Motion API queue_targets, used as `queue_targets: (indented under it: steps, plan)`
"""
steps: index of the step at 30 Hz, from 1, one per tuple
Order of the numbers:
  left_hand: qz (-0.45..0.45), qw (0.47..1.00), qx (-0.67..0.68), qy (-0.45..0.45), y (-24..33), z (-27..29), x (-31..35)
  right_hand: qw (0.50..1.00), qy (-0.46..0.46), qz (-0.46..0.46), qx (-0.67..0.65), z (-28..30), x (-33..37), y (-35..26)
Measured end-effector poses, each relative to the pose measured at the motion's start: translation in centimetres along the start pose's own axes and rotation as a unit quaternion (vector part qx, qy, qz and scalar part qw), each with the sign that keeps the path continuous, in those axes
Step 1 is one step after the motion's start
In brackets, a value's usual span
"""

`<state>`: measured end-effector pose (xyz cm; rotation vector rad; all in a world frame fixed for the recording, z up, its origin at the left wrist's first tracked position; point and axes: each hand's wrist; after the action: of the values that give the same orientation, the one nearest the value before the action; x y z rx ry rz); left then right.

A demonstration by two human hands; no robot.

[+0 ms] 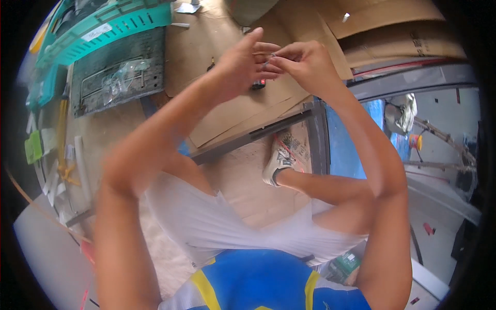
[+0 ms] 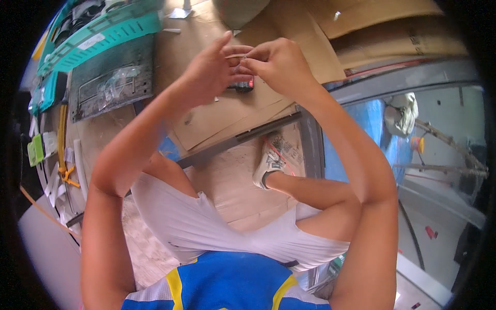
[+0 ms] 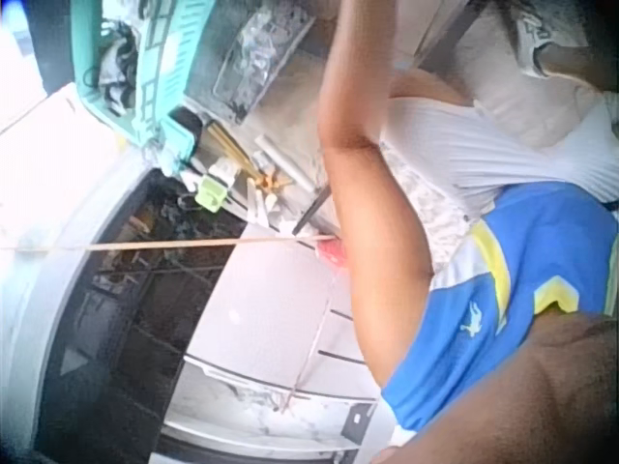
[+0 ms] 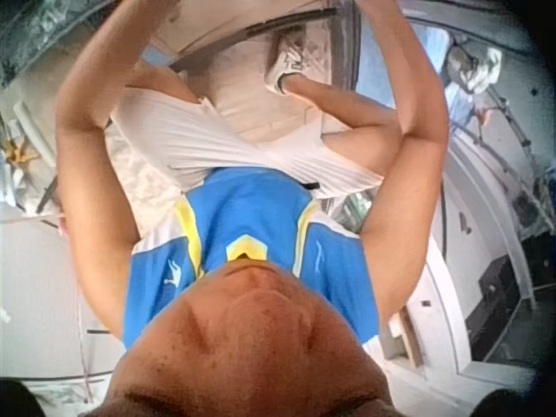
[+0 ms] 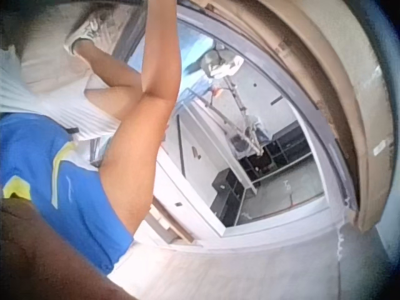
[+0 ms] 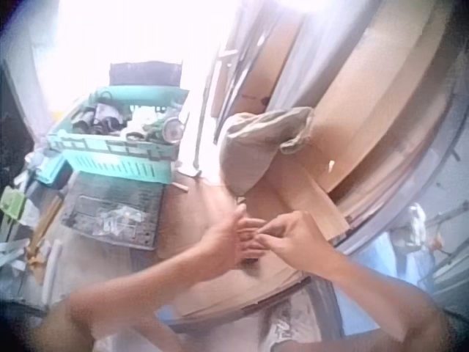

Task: The person assembles metal frame components by positioning structural pieces, retrieving screws from a plastic bag, and securing the joints using a power drill.

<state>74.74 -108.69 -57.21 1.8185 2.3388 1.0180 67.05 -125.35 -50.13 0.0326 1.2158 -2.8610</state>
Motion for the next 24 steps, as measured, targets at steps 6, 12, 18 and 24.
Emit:
queue_targets:
  steps: [6, 12, 18, 24]
  plan:
    - [0.033, 0.999, 0.021, -0.005, -3.1, -5.3, -3.4, 0.971, 0.000, -0.061, 0.231, 3.2, 2.2, -2.2]
    - [0.066, 0.988, 0.141, -0.004, -7.1, -6.7, -4.3, 0.968, 0.006, -0.091, 0.235, 1.9, 6.1, -0.9]
    - [0.072, 0.978, 0.152, 0.121, -9.8, 2.5, -4.6, 0.997, -0.018, 0.016, 0.070, -3.9, 5.9, -2.3]
    - [-0.125, 0.948, -0.038, 0.292, -1.3, 12.5, 10.6, 0.996, -0.063, -0.025, 0.059, -4.8, 7.9, -0.1]
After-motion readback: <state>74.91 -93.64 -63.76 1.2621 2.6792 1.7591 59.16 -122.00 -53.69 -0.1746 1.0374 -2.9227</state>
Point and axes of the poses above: each hand's wrist, its own x-axis away from the middle knuckle, its own z-axis out of the back of the hand, y = z × x, and after that the axes turned 8 degrees about z, right-handed
